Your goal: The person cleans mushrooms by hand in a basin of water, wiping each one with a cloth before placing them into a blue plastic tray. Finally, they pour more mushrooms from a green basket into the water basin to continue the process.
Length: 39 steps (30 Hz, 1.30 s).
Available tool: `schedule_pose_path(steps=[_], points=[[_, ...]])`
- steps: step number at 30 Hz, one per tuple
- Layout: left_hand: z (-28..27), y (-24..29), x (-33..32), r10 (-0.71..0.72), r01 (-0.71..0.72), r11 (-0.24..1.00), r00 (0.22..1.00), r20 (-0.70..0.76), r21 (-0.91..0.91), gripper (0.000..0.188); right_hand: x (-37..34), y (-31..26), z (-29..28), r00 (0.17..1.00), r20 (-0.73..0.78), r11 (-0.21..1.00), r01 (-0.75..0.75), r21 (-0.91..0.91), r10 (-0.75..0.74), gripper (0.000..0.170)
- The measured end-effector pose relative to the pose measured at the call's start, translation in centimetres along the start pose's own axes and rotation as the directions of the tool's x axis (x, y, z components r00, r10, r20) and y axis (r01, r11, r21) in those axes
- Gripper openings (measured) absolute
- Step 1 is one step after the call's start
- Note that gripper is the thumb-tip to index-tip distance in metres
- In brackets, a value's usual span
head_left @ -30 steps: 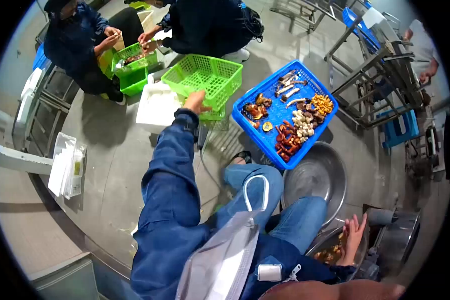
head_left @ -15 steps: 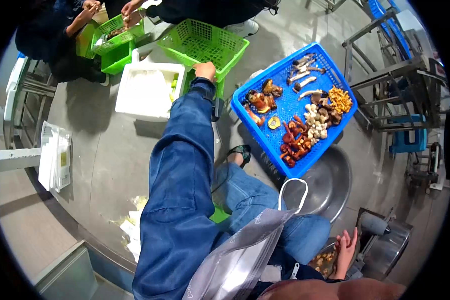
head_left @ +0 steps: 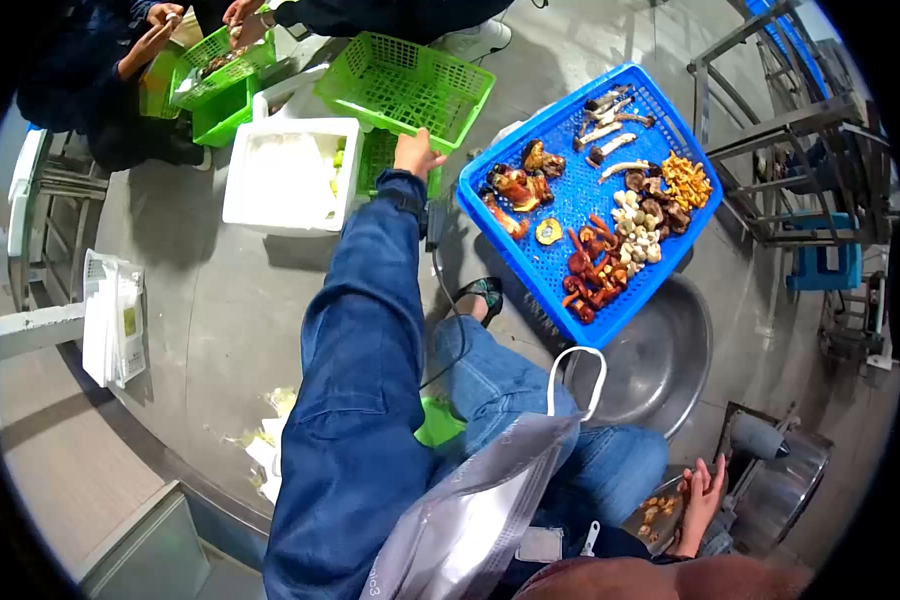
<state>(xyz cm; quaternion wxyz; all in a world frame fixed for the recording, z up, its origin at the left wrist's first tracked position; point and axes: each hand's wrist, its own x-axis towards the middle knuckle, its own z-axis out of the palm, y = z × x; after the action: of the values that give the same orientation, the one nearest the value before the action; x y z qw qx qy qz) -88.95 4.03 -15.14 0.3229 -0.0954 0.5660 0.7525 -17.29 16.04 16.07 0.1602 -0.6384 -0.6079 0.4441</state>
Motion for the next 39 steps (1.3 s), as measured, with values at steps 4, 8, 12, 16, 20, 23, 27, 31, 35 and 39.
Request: schedule_pose_path(steps=[4,8,12,16,20,23,27,31,35,39], points=[[-1.7,0.3,-9.8,0.025,-0.027,1.000,0.997,0.072,0.015,0.055,-0.8,-0.1,0.0,0.999,-0.031,0.999,0.024,0.049,-0.023,0.061],[-7.3,-0.6,-21.1,-0.112,0.092,0.986,0.983,0.146,0.139,0.035,-1.5,1.7,-1.9,0.997,-0.003,0.996,0.072,0.059,-0.072,0.058],[-10.9,0.9,-32.1,-0.252,0.183,0.921,0.953,0.168,0.343,0.029,-4.7,3.9,-3.8,0.995,0.028,0.994,0.095,0.052,-0.097,0.048],[-10.6,5.4,-37.5,-0.261,-0.194,0.618,0.863,0.432,0.762,0.029,-9.6,5.8,-4.9,0.998,0.002,0.998,0.056,0.038,-0.056,0.043],[-5.1,12.2,-41.7,-0.315,-0.778,0.114,0.562,0.765,0.618,0.021,-15.9,7.8,-6.0,0.995,-0.073,0.997,0.078,0.030,-0.075,0.042],[0.5,13.6,-45.9,-0.373,-0.748,0.230,0.523,0.766,0.623,0.021,-20.8,12.3,-7.6,0.983,-0.125,0.984,0.147,0.098,-0.135,0.041],[6.5,11.0,-50.1,-0.346,-0.692,0.530,0.351,0.870,0.490,0.029,-29.1,18.6,-8.5,0.952,-0.305,0.994,-0.025,-0.102,-0.007,0.040],[10.6,10.0,-54.8,-0.286,-0.672,0.664,0.177,0.942,0.328,0.030,-37.2,24.2,-6.2,0.916,-0.369,0.971,-0.211,-0.108,0.158,0.040],[16.6,9.0,-61.0,-0.200,-0.713,0.675,0.070,0.977,0.189,0.032,-39.5,30.9,-3.7,0.902,-0.369,0.955,-0.280,-0.103,0.224,0.042],[20.7,8.1,-63.2,-0.191,-0.595,0.788,0.010,0.982,0.159,0.037,-40.9,30.7,-2.2,0.906,-0.316,0.948,-0.314,-0.058,0.281,0.043]])
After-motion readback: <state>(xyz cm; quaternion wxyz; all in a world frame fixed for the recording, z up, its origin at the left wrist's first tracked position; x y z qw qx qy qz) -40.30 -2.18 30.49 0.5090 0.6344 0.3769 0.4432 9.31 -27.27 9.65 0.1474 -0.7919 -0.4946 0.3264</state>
